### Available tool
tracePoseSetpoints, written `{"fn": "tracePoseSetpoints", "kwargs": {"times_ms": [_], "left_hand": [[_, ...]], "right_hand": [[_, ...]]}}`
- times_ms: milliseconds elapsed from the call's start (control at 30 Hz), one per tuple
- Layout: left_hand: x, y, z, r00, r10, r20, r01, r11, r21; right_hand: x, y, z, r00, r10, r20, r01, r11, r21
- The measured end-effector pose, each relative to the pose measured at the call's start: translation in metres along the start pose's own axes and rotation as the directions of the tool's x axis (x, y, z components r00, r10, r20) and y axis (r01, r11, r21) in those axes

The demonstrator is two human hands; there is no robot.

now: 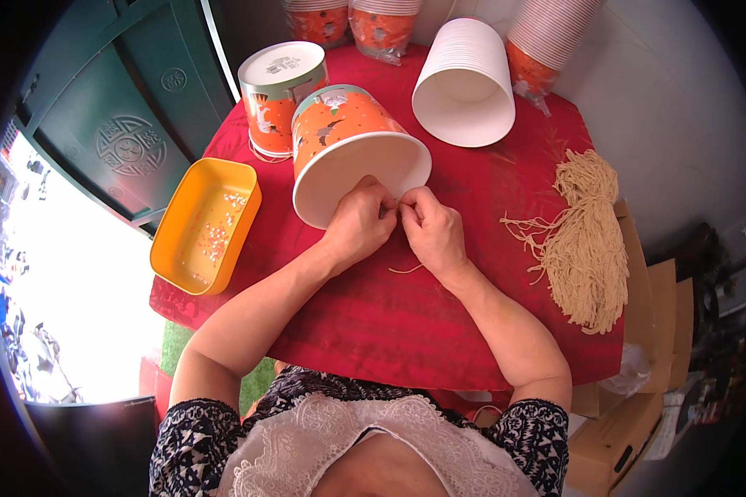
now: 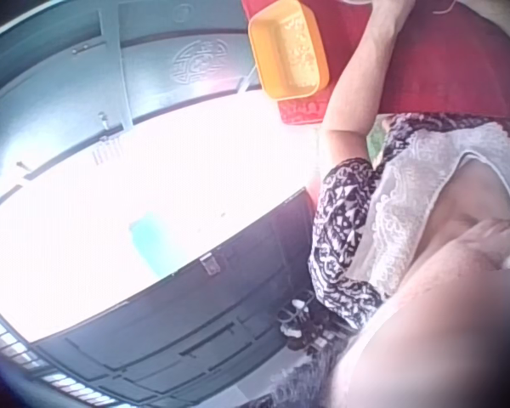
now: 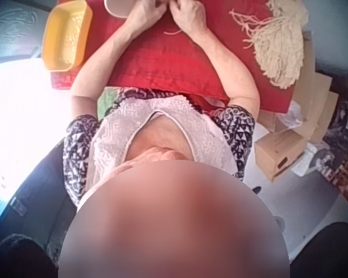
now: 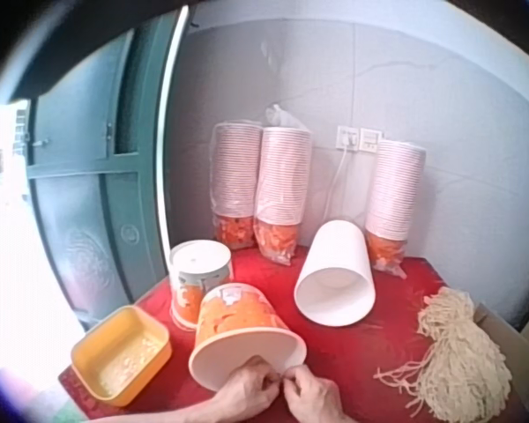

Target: Tying string handles to paper buckets in a packaging environment.

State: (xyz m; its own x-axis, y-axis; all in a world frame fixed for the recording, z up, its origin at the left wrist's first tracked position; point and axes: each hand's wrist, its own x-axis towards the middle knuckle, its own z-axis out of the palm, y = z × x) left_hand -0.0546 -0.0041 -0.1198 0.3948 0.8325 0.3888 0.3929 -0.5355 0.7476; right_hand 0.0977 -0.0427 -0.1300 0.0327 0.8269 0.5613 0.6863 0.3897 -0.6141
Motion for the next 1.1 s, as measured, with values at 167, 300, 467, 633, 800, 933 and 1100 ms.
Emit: {"fn": "tracePoseSetpoints", "kwargs": {"times_ms": [167, 300, 467, 633, 800, 933, 1100], "left_hand": [[0.0001, -0.0011, -0.0003, 1.000, -0.013, 0.001, 0.013, 1.000, -0.010], [0.0008, -0.0035, 0.0016, 1.000, -0.022, -0.012, 0.022, 1.000, -0.023], [0.0009, -0.0045, 0.0002, 0.999, -0.025, -0.031, 0.024, 0.999, -0.036], [0.0018, -0.0002, -0.0028, 0.999, -0.046, -0.020, 0.046, 0.998, -0.036], [0.0028, -0.0017, -0.0023, 0.999, -0.032, -0.025, 0.031, 0.998, -0.048], [0.0021, -0.0042, -0.0005, 0.999, -0.015, -0.048, 0.013, 0.999, -0.050], [0.0025, -0.0074, -0.0031, 0.999, 0.002, -0.032, -0.003, 1.000, -0.023]], "right_hand": [[0.0017, -0.0001, -0.0017, 0.996, -0.086, 0.008, 0.087, 0.994, -0.073], [0.0026, -0.0009, -0.0054, 0.973, -0.227, 0.032, 0.229, 0.954, -0.195], [0.0036, -0.0024, -0.0080, 0.949, -0.307, 0.066, 0.314, 0.920, -0.235], [0.0032, -0.0021, -0.0093, 0.941, -0.323, 0.097, 0.337, 0.909, -0.244], [0.0019, 0.0025, -0.0041, 0.980, -0.195, 0.025, 0.196, 0.980, -0.029], [0.0031, 0.0046, -0.0052, 0.994, -0.078, 0.072, 0.069, 0.990, 0.119], [0.0072, 0.0051, -0.0091, 0.971, 0.083, 0.226, -0.137, 0.962, 0.234]]}}
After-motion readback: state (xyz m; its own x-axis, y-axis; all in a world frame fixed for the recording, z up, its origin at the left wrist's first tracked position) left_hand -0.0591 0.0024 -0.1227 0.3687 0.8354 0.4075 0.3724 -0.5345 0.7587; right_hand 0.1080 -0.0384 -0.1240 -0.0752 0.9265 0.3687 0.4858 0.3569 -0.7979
